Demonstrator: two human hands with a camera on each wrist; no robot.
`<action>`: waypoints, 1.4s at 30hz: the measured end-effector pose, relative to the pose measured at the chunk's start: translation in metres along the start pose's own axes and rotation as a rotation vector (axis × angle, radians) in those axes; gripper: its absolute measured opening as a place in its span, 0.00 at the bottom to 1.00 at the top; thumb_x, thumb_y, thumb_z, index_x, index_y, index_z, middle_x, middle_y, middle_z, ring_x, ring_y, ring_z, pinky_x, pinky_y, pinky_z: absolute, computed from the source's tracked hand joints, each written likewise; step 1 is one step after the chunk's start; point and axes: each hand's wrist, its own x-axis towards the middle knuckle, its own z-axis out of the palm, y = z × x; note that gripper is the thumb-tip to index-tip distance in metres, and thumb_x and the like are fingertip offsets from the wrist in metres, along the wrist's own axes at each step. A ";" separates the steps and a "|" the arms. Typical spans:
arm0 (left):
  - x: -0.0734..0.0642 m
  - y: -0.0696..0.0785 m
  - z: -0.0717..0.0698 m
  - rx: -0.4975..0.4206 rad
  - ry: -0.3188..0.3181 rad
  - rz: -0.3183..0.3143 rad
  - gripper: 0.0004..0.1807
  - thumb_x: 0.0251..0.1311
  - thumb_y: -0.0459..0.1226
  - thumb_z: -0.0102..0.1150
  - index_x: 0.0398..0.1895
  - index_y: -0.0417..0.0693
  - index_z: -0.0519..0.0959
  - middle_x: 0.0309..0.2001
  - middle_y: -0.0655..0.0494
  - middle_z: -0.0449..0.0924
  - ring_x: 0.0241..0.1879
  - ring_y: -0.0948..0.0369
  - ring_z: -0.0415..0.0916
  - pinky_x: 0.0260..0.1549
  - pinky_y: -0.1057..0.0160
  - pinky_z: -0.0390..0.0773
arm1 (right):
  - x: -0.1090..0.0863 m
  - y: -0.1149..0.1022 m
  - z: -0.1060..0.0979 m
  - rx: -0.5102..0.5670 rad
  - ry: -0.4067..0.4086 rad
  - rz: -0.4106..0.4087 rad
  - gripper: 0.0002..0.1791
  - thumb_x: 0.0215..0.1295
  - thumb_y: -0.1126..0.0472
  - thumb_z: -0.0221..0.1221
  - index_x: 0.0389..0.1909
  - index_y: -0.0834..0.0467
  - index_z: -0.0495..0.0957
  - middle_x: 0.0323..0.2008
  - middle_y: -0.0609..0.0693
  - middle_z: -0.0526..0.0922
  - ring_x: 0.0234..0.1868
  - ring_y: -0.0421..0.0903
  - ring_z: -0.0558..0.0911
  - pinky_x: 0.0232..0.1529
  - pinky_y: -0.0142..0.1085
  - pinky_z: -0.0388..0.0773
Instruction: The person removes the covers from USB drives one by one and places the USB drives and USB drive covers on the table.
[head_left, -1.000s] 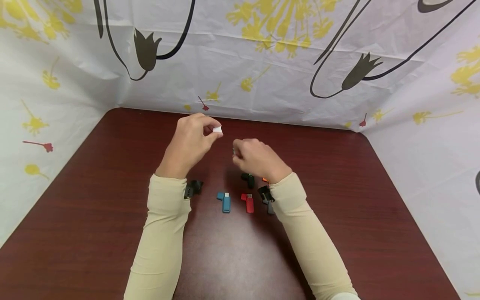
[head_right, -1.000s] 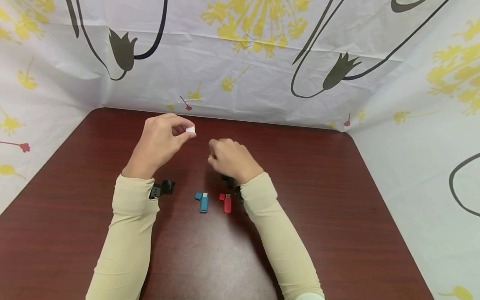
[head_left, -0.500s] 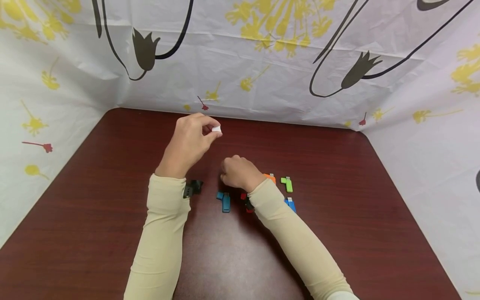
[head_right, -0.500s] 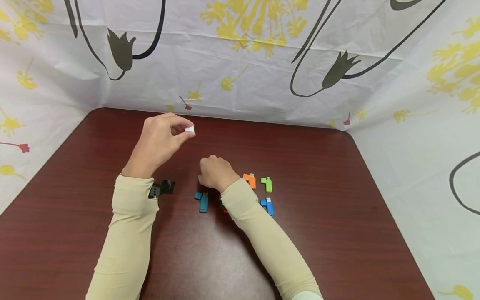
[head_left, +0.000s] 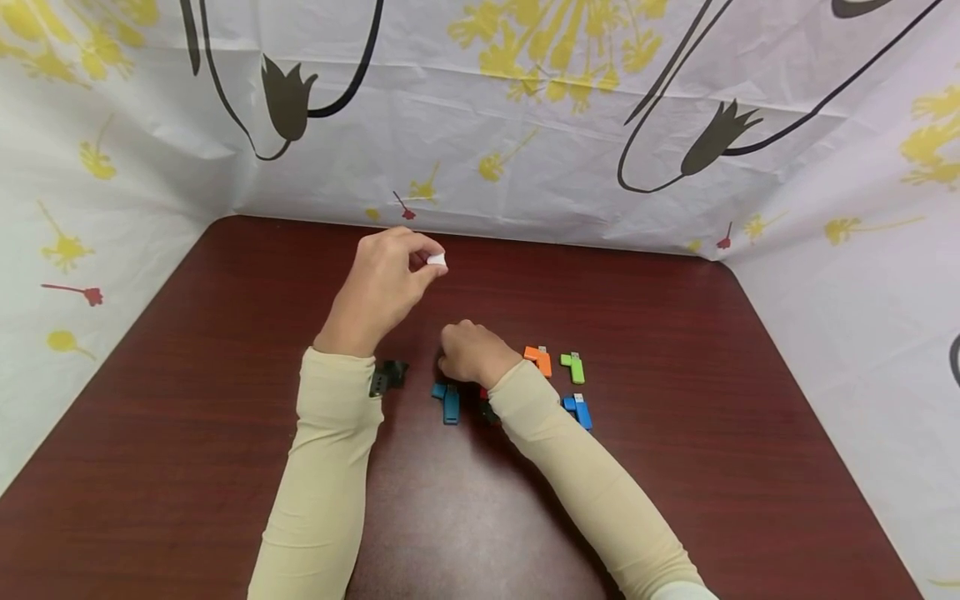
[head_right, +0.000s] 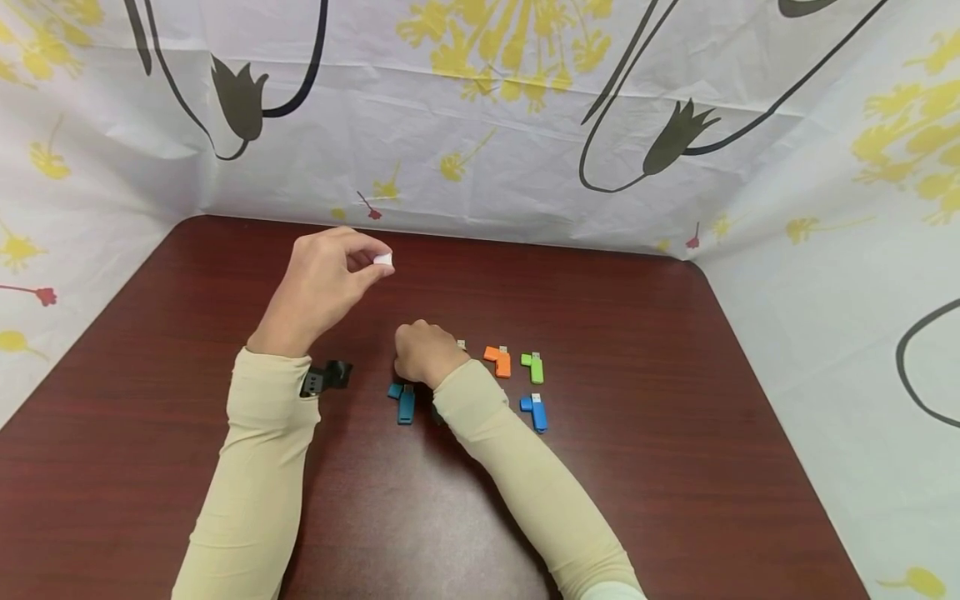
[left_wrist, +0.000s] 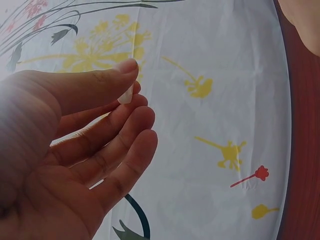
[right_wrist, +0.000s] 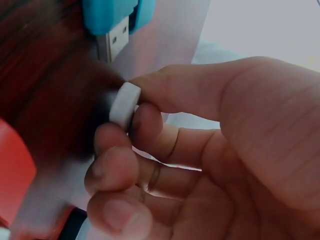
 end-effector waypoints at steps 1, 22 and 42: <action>0.000 0.001 0.000 0.000 -0.001 0.004 0.07 0.70 0.33 0.72 0.47 0.39 0.90 0.46 0.45 0.87 0.44 0.50 0.82 0.48 0.52 0.82 | 0.000 -0.001 0.000 -0.001 0.000 0.004 0.15 0.72 0.57 0.61 0.22 0.52 0.79 0.23 0.49 0.75 0.17 0.45 0.75 0.20 0.38 0.75; 0.001 0.003 0.003 0.026 -0.050 -0.005 0.08 0.71 0.34 0.71 0.49 0.40 0.90 0.46 0.45 0.86 0.44 0.51 0.84 0.47 0.53 0.83 | -0.083 -0.036 -0.077 0.026 0.039 -0.039 0.15 0.80 0.58 0.57 0.31 0.57 0.84 0.23 0.47 0.79 0.24 0.43 0.76 0.33 0.39 0.76; -0.002 -0.012 0.009 0.160 -0.206 0.002 0.10 0.71 0.31 0.69 0.51 0.36 0.88 0.47 0.43 0.84 0.48 0.49 0.83 0.50 0.52 0.85 | -0.161 0.014 -0.137 0.145 0.403 0.044 0.22 0.80 0.50 0.60 0.66 0.57 0.77 0.61 0.54 0.82 0.59 0.54 0.82 0.60 0.56 0.81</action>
